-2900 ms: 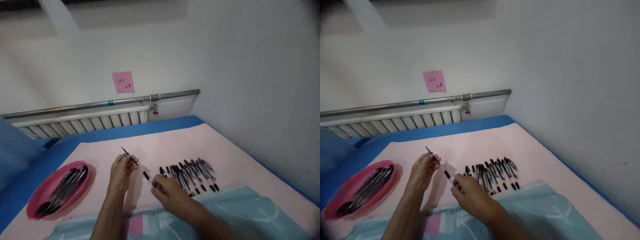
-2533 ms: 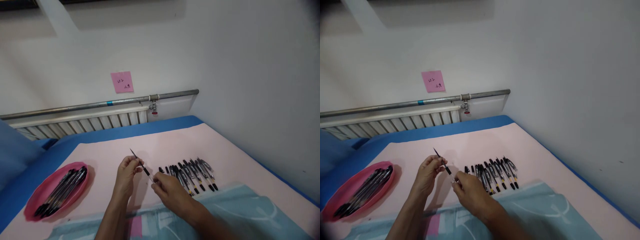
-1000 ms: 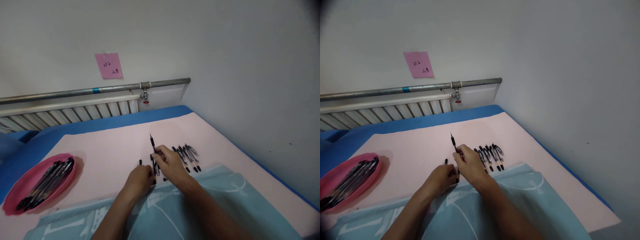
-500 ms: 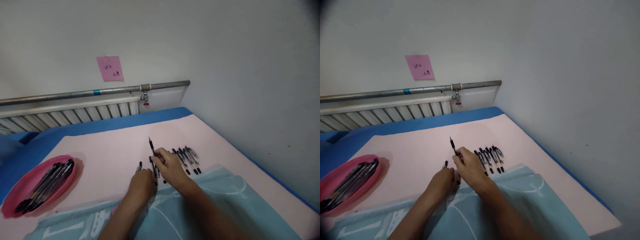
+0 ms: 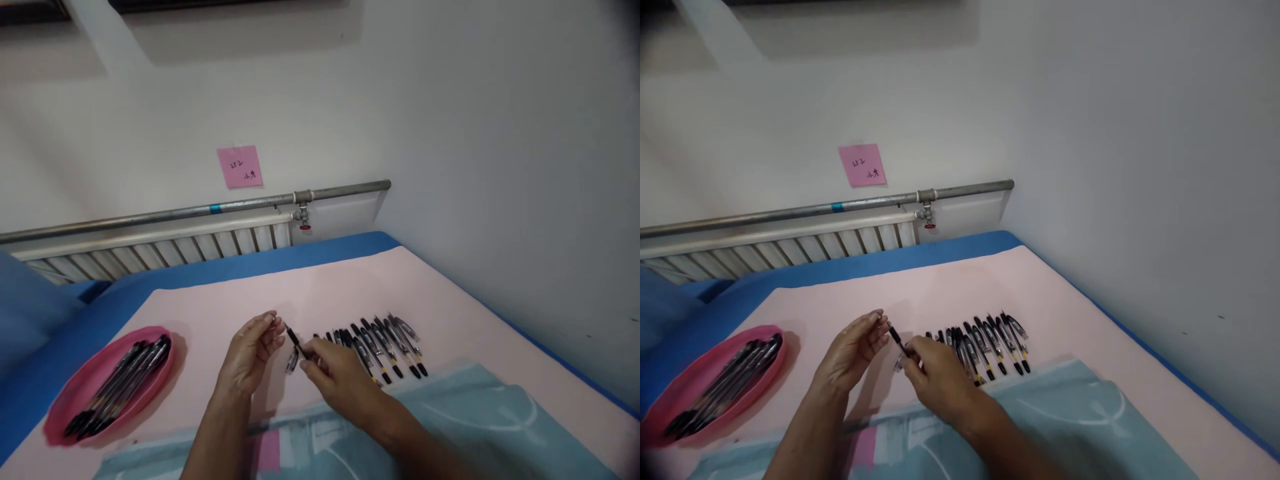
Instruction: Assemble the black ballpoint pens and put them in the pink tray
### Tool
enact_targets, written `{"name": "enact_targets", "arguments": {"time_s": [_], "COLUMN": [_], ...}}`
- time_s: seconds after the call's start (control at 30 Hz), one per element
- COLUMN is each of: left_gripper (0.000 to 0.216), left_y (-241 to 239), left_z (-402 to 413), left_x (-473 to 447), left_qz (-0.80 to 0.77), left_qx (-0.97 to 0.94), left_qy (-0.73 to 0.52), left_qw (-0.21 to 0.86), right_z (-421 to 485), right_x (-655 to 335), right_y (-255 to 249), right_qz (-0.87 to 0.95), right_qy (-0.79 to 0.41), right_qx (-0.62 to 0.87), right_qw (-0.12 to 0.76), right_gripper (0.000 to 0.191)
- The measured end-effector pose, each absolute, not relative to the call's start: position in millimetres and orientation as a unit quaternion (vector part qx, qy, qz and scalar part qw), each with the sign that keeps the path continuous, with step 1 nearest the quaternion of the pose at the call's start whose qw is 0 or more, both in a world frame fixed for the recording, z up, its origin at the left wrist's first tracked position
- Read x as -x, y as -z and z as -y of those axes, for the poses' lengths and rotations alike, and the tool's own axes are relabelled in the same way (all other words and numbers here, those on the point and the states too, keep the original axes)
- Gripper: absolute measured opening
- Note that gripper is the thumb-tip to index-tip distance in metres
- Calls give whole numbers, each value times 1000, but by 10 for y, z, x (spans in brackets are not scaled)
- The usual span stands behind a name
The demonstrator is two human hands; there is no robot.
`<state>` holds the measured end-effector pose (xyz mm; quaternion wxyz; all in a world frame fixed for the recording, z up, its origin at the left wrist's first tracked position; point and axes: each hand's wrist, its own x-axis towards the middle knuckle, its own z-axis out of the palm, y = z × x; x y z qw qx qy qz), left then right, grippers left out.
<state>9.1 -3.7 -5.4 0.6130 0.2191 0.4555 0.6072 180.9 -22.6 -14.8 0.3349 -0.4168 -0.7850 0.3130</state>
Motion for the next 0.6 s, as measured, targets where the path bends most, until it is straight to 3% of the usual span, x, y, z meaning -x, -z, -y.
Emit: {"name": "enact_targets", "arguments": {"time_s": [0.23, 0.6], "left_gripper": [19, 19], "left_y": [33, 23], "left_z": [79, 97], "left_x": [-141, -127], "left_qz": [-402, -405], "left_qx": [-226, -257], "left_qy": [-590, -582], "left_qw": [662, 657], "right_z": [253, 256], "right_x": [-1772, -1788], "right_y": [210, 181], "right_qz": [792, 783], "right_qy": [-314, -330], "right_qx": [413, 413], "right_qw": [322, 327], "right_gripper": [9, 10]}}
